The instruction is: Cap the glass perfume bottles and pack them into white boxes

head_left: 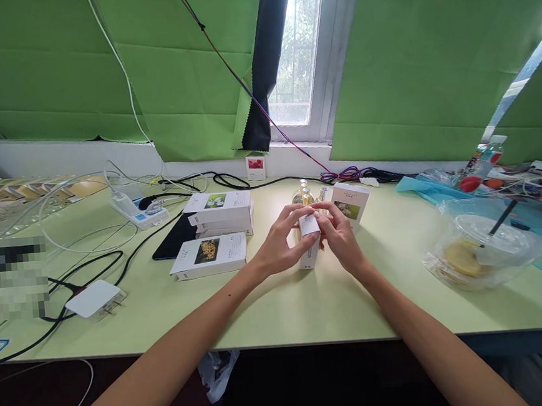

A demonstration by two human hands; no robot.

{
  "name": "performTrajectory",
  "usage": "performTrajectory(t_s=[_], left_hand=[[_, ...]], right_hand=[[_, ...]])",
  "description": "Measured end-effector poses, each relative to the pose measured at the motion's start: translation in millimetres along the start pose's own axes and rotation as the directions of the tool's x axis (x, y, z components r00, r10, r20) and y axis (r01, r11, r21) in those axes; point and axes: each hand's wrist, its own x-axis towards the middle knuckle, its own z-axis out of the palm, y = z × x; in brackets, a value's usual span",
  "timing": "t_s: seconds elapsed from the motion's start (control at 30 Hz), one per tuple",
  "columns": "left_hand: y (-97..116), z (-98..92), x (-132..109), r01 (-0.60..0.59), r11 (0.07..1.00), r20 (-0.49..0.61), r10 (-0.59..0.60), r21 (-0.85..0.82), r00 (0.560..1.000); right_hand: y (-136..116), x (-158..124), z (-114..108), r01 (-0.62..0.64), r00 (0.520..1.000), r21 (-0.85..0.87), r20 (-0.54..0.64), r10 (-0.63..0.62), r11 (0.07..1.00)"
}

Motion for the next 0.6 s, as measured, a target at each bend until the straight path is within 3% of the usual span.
performTrajectory(t_s=[0.6], left_hand=[[3.0, -1.7, 0.7, -0.001, 1.000, 0.018, 0.001, 0.003, 1.000]], right_hand=[[-2.1, 1.8, -1.8, -0.018, 0.999, 0.007, 0.030, 0.018, 1.000]])
